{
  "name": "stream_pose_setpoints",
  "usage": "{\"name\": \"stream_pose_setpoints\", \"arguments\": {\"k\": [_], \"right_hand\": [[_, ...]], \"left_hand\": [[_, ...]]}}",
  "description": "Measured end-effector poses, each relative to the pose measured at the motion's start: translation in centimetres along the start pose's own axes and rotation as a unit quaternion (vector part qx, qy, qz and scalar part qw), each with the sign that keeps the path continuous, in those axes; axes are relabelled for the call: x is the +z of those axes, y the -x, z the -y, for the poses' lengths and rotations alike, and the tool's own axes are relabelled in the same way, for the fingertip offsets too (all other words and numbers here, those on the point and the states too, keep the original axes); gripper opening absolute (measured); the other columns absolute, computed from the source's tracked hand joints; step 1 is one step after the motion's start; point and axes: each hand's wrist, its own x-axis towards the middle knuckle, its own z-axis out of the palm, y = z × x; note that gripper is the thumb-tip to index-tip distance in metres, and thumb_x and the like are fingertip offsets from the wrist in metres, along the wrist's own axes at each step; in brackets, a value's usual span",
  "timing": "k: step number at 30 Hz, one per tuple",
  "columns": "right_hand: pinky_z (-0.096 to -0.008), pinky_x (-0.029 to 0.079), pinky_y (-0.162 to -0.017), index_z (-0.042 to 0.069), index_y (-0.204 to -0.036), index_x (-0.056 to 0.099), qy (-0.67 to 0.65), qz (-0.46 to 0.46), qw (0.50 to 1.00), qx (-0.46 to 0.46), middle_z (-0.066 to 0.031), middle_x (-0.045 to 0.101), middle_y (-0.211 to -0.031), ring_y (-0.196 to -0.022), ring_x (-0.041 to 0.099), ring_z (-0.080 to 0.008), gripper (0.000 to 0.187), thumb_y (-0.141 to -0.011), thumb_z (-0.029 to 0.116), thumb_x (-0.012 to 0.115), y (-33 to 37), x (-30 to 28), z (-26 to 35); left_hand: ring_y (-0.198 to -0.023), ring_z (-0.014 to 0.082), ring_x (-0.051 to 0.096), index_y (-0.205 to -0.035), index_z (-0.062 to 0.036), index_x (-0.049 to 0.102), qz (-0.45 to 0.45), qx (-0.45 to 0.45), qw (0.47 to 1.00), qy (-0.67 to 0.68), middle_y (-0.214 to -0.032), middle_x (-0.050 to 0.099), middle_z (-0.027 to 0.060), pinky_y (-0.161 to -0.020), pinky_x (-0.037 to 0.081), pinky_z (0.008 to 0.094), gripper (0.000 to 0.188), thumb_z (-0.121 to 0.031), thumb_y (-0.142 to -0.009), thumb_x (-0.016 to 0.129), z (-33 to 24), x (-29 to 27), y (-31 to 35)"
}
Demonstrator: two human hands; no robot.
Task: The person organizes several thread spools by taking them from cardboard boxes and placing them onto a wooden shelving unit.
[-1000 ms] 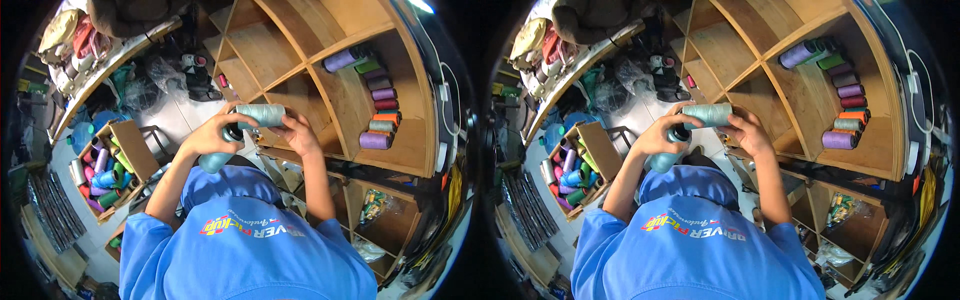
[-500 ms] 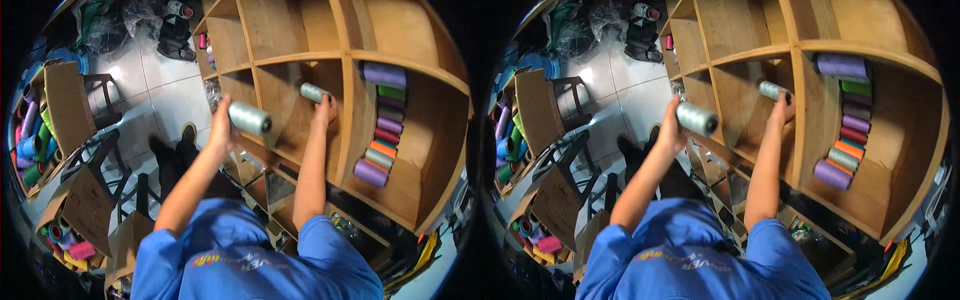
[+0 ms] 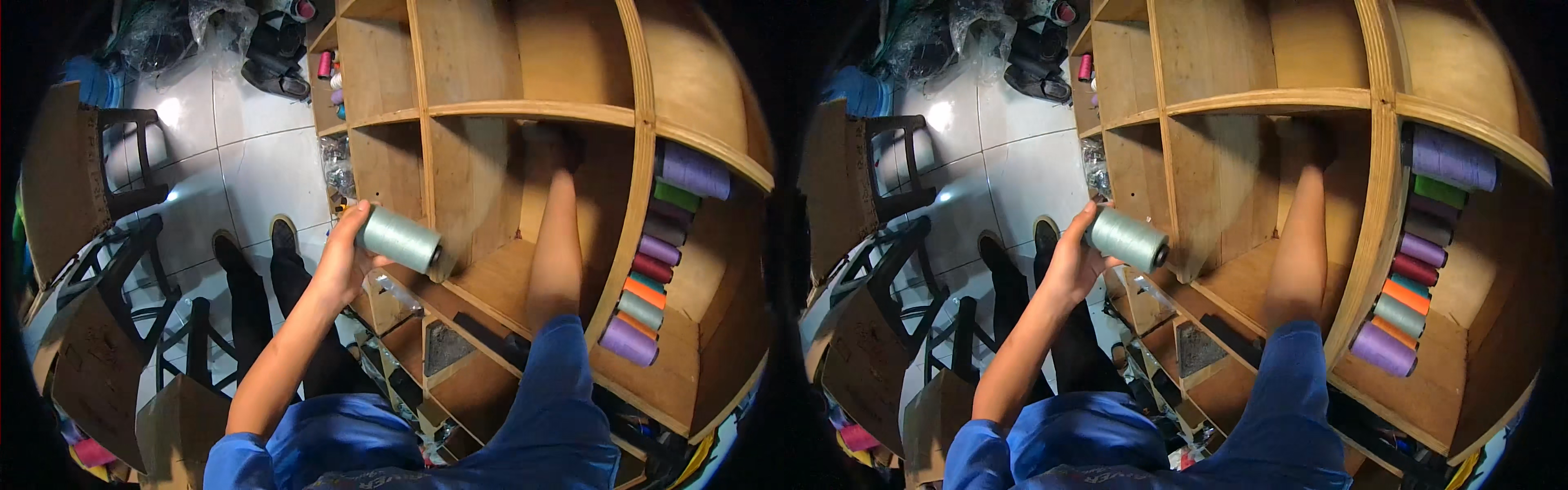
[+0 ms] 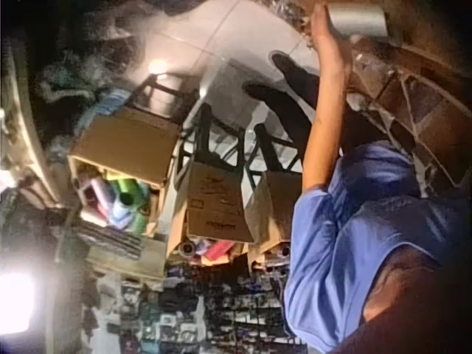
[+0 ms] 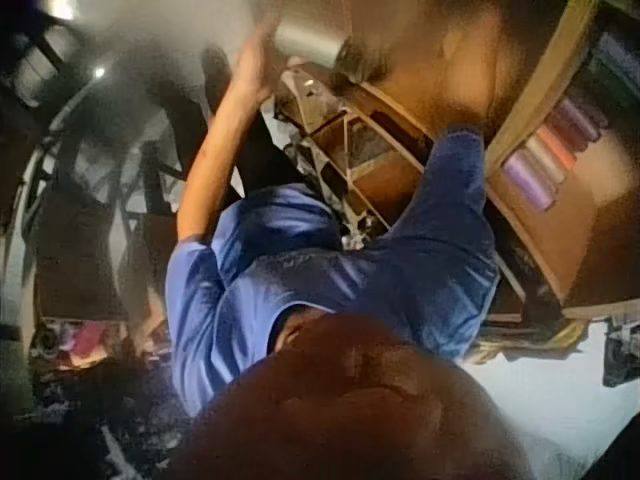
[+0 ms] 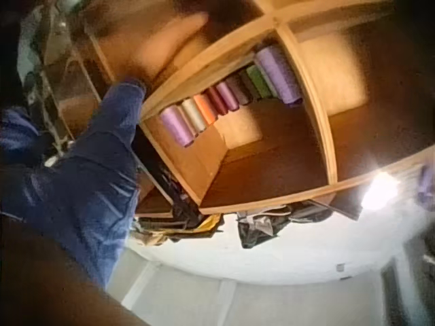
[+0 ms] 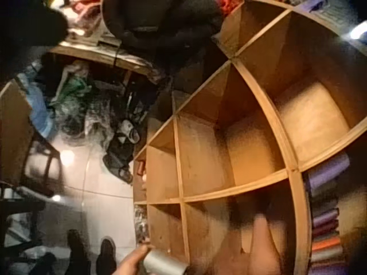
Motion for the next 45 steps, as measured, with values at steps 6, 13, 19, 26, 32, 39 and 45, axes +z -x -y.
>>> {"name": "stream_pose_setpoints", "arguments": {"k": [6, 13, 19, 26, 32, 39, 45], "right_hand": [[-0.041, 0.049, -0.082, 0.018, -0.104, 0.065, -0.034, 0.056, 0.997, 0.031, -0.0109, 0.062, -0.109, -0.099, 0.059, -0.0295, 0.034, -0.074, 0.033, 0.061, 1.0, -2.1, 6.0], [-0.0415, 0.048, -0.081, 0.009, -0.102, 0.066, 0.028, 0.048, 0.998, -0.001, -0.0138, 0.064, -0.104, -0.095, 0.061, -0.0313, 0.039, -0.079, 0.038, 0.055, 1.7, -4.1, 7.8], [-0.0414, 0.05, -0.078, 0.004, -0.101, 0.064, -0.233, -0.181, 0.908, 0.299, -0.0132, 0.065, -0.096, -0.089, 0.062, -0.0316, 0.031, -0.079, 0.025, 0.058, 3.5, -3.0, 7.8], [-0.0421, 0.048, -0.088, -0.002, -0.122, 0.043, -0.83, 0.062, 0.482, 0.275, -0.0136, 0.056, -0.109, -0.103, 0.056, -0.028, 0.045, -0.079, 0.005, 0.054, 14.0, -14.1, 19.6], [-0.046, 0.031, -0.101, 0.004, -0.126, 0.042, -0.847, 0.098, 0.479, 0.21, -0.0091, 0.046, -0.127, -0.115, 0.045, -0.0223, 0.043, -0.087, 0.014, 0.059, 19.8, -18.0, 22.1], [-0.0373, 0.043, -0.095, 0.0, -0.112, 0.052, -0.743, -0.05, 0.548, 0.382, -0.0089, 0.054, -0.114, -0.106, 0.052, -0.0209, 0.034, -0.083, 0.01, 0.066, 14.4, -12.2, 19.8], [-0.0397, 0.043, -0.093, 0.0, -0.119, 0.049, -0.726, -0.221, 0.578, 0.299, -0.008, 0.052, -0.121, -0.106, 0.052, -0.0222, 0.036, -0.087, 0.015, 0.056, 6.8, 0.4, 10.6]], "left_hand": [[-0.096, 0.0214, 0.058, -0.115, -0.0053, 0.049, -0.052, 0.032, 0.998, -0.005, -0.107, 0.055, 0.0092, -0.078, 0.053, 0.0386, 0.044, -0.042, -0.091, 0.047, -0.5, -1.4, 0.7], [-0.098, 0.0237, 0.059, -0.114, -0.0044, 0.049, -0.04, 0.053, 0.997, 0.034, -0.106, 0.056, 0.0109, -0.081, 0.052, 0.0407, 0.043, -0.04, -0.09, 0.049, -1.1, -2.3, 0.5], [-0.1, 0.0267, 0.058, -0.113, -0.0032, 0.047, -0.026, 0.079, 0.996, 0.037, -0.111, 0.055, 0.0162, -0.083, 0.051, 0.0428, 0.044, -0.041, -0.091, 0.047, -3.2, -1.9, 0.5], [-0.106, 0.027, 0.054, -0.116, -0.0019, 0.046, 0.033, 0.116, 0.99, 0.067, -0.113, 0.054, 0.015, -0.089, 0.049, 0.0427, 0.051, -0.047, -0.092, 0.044, -3.3, 3.7, -3.6], [-0.103, 0.0222, 0.049, -0.114, -0.0034, 0.048, 0.03, 0.122, 0.992, -0.005, -0.108, 0.053, 0.0102, -0.093, 0.039, 0.0408, 0.05, -0.048, -0.093, 0.042, 0.7, 9.9, -7.5], [-0.128, 0.0274, 0.03, -0.138, -0.0026, 0.025, 0.01, 0.065, 0.986, -0.155, -0.14, 0.029, 0.0149, -0.105, 0.022, 0.0462, 0.073, -0.055, -0.09, 0.041, 5.4, 8.6, -11.2], [-0.137, 0.0278, 0.019, -0.143, 0.0002, 0.009, 0.096, 0.041, 0.957, -0.269, -0.149, 0.017, 0.0173, -0.109, 0.018, 0.0388, 0.08, -0.049, -0.091, 0.043, 7.6, 7.2, -8.8]]}}
